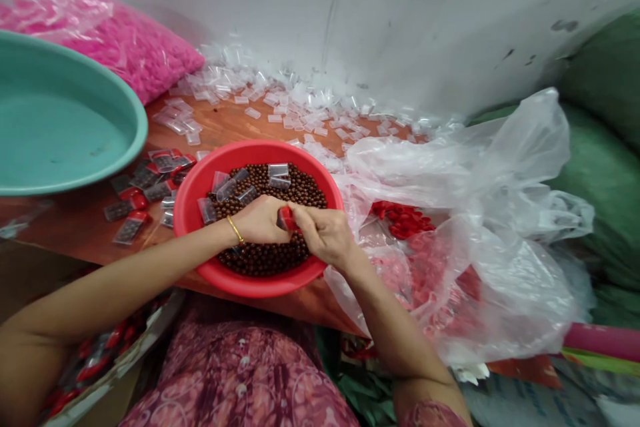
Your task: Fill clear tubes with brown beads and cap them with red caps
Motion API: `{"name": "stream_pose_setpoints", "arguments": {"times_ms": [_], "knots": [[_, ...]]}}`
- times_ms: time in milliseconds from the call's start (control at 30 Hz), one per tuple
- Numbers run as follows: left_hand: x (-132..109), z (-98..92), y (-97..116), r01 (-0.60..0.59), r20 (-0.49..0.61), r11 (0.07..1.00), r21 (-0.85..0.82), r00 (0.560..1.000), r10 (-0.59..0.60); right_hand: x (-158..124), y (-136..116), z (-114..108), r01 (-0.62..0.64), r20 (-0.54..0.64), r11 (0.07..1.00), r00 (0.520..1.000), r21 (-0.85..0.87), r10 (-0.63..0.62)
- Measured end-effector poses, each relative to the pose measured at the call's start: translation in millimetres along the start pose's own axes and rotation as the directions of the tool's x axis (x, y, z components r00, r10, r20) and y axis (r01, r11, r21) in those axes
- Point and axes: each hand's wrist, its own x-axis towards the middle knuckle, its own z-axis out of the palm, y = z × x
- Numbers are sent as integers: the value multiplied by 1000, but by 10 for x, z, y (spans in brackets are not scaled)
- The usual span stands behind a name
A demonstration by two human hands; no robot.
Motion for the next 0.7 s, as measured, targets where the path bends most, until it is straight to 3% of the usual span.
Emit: {"name": "stream_pose_setpoints", "arguments": {"times_ms": [100,200,333,500,633,700], "knots": [[21,14,30,-31,49,992,123,998,25,77,36,63,-236,-93,954,962,185,256],[19,20,26,-22,74,979,204,997,7,127,95,283,-328,-87,875,921,356,381],[21,-12,5,-11,98,980,201,995,-9,181,166,485,-377,-6,829,909,412,416],[14,-48,-41,-23,123,978,208,992,-3,231,128,474,-390,138,828,920,403,366],[12,-45,-54,-76,109,983,170,992,57,276,103,467,-472,283,710,882,522,378],[19,-47,-41,-68,105,983,173,993,50,284,96,473,-484,287,689,875,539,390]]}}
